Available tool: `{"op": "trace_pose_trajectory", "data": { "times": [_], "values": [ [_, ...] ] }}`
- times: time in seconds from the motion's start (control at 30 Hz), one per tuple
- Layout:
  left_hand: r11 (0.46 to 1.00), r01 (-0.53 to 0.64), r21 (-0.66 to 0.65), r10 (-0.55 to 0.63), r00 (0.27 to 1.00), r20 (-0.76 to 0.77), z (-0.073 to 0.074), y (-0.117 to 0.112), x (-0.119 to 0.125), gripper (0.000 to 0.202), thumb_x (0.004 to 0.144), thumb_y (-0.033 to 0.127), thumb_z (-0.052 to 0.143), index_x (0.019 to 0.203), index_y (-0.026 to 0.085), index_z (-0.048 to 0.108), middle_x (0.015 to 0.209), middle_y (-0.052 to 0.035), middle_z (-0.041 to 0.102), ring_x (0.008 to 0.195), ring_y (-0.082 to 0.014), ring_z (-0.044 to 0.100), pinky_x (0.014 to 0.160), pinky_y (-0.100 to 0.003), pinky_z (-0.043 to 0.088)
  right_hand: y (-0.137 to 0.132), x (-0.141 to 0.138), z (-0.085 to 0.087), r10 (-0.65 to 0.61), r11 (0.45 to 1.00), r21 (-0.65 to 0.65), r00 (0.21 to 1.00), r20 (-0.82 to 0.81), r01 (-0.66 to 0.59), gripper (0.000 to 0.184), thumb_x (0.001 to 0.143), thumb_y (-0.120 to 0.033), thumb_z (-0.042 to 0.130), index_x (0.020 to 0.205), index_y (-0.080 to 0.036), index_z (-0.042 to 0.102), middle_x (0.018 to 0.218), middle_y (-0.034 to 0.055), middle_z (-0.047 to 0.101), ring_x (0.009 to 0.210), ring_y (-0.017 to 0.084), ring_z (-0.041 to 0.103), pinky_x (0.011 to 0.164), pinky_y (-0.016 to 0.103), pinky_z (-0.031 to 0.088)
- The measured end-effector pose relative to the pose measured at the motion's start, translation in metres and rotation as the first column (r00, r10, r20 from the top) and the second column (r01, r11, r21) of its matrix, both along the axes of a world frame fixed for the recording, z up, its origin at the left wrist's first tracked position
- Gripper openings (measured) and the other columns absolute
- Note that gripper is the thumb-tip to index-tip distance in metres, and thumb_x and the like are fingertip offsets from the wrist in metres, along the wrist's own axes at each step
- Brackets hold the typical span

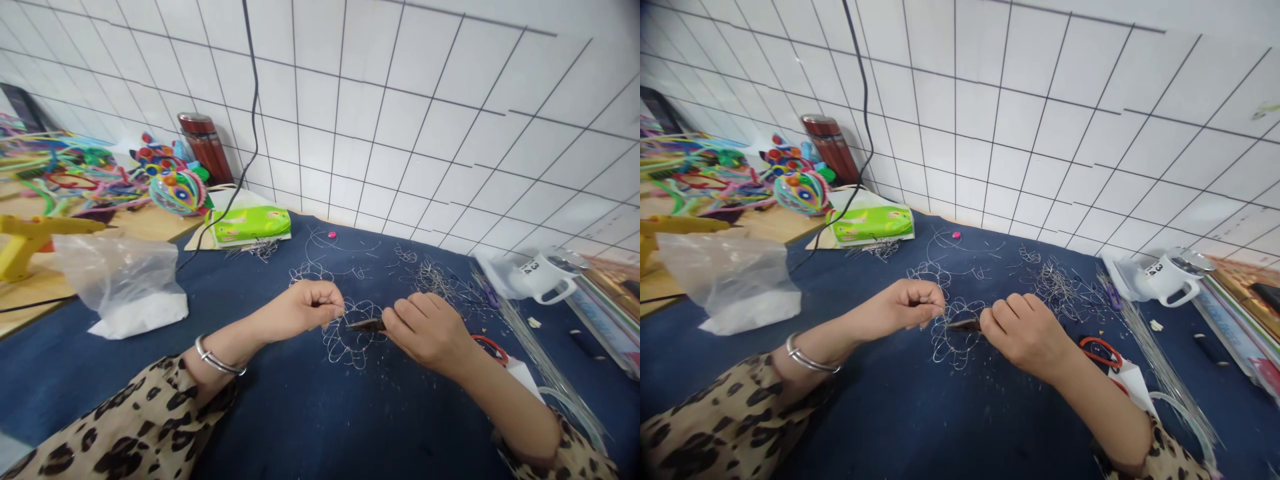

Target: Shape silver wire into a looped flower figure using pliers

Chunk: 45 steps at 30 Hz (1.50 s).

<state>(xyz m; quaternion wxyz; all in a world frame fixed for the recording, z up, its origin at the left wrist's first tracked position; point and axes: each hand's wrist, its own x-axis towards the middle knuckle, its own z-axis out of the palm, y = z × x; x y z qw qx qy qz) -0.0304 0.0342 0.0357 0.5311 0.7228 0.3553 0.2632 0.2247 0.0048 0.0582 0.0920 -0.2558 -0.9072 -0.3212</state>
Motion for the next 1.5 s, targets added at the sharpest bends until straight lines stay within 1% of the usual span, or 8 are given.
{"op": "trace_pose_trajectory", "data": {
  "times": [0.33,0.63,0.77,0.87,1.03,1.13,1.27,1.5],
  "values": [
    [0.999,0.013,-0.044,-0.012,1.000,0.020,0.002,-0.001,-0.001,0.018,0.083,0.030,0.052,0.074,0.014,0.053,0.054,0.0049,0.049,0.045,-0.0049,0.039,0.044,-0.017,0.031,0.002,0.002,-0.006,0.056,0.997,0.059,0.996,-0.076,-0.052,0.017,0.080,-0.029,0.060,0.094,-0.018,0.057,0.070,-0.0011,0.052,0.064,0.013,0.037,0.058,0.030,0.030],
    [0.996,-0.013,-0.091,0.018,0.999,0.049,-0.002,-0.002,0.002,0.015,0.080,0.027,0.053,0.071,0.015,0.052,0.053,0.0053,0.049,0.044,-0.0048,0.038,0.043,-0.017,0.031,0.002,0.005,-0.011,0.051,0.998,0.028,0.994,-0.098,-0.049,0.014,0.080,-0.025,0.060,0.092,-0.019,0.057,0.069,-0.0014,0.053,0.065,0.013,0.038,0.058,0.029,0.032],
    [0.998,-0.067,-0.020,0.067,0.997,0.040,-0.002,-0.004,0.004,0.015,0.082,0.026,0.051,0.073,0.015,0.051,0.055,0.0050,0.049,0.045,-0.0049,0.039,0.044,-0.018,0.031,0.002,0.004,-0.009,0.016,1.000,-0.005,0.994,-0.104,-0.016,0.013,0.082,-0.026,0.057,0.092,-0.018,0.057,0.068,-0.0004,0.052,0.064,0.013,0.037,0.058,0.030,0.031],
    [0.983,-0.133,0.129,0.131,0.991,0.022,0.000,-0.007,0.004,0.013,0.084,0.024,0.049,0.075,0.015,0.052,0.058,0.0043,0.049,0.050,-0.0060,0.042,0.048,-0.018,0.034,0.000,0.000,-0.008,-0.055,0.997,-0.063,0.992,-0.117,0.048,0.012,0.084,-0.028,0.053,0.091,-0.018,0.057,0.068,0.0005,0.050,0.064,0.014,0.036,0.058,0.030,0.030],
    [0.903,-0.239,0.358,0.247,0.969,0.025,0.003,-0.014,0.007,0.015,0.087,0.022,0.046,0.076,0.015,0.053,0.064,0.0021,0.056,0.057,-0.0079,0.053,0.058,-0.022,0.042,-0.004,-0.008,-0.013,-0.192,0.968,-0.201,0.958,-0.211,0.150,0.018,0.087,-0.034,0.048,0.082,-0.018,0.055,0.071,0.0023,0.050,0.067,0.015,0.038,0.059,0.029,0.030],
    [0.818,-0.320,0.477,0.335,0.941,0.057,0.003,-0.020,0.008,0.015,0.086,0.020,0.047,0.074,0.015,0.054,0.066,0.0011,0.058,0.060,-0.0087,0.055,0.060,-0.022,0.043,-0.008,-0.013,-0.017,-0.252,0.948,-0.264,0.925,-0.285,0.177,0.020,0.087,-0.036,0.048,0.079,-0.018,0.053,0.071,0.0021,0.050,0.067,0.015,0.039,0.059,0.028,0.030],
    [0.710,-0.383,0.590,0.390,0.913,0.123,0.000,-0.028,0.010,0.011,0.085,0.017,0.049,0.076,0.016,0.055,0.065,0.0010,0.059,0.059,-0.0087,0.055,0.057,-0.021,0.042,-0.015,-0.019,-0.018,-0.297,0.929,-0.320,0.893,-0.340,0.187,0.020,0.087,-0.036,0.047,0.079,-0.018,0.052,0.072,0.0022,0.051,0.068,0.015,0.042,0.060,0.027,0.031],
    [0.519,-0.314,0.795,0.394,0.913,0.104,-0.003,-0.028,0.009,0.008,0.082,0.011,0.050,0.081,0.016,0.055,0.066,0.0005,0.061,0.060,-0.0105,0.057,0.059,-0.023,0.042,-0.020,-0.024,-0.017,-0.356,0.899,-0.381,0.868,-0.346,0.217,0.022,0.087,-0.037,0.048,0.075,-0.018,0.052,0.071,0.0020,0.052,0.067,0.014,0.045,0.058,0.026,0.030]
  ]
}}
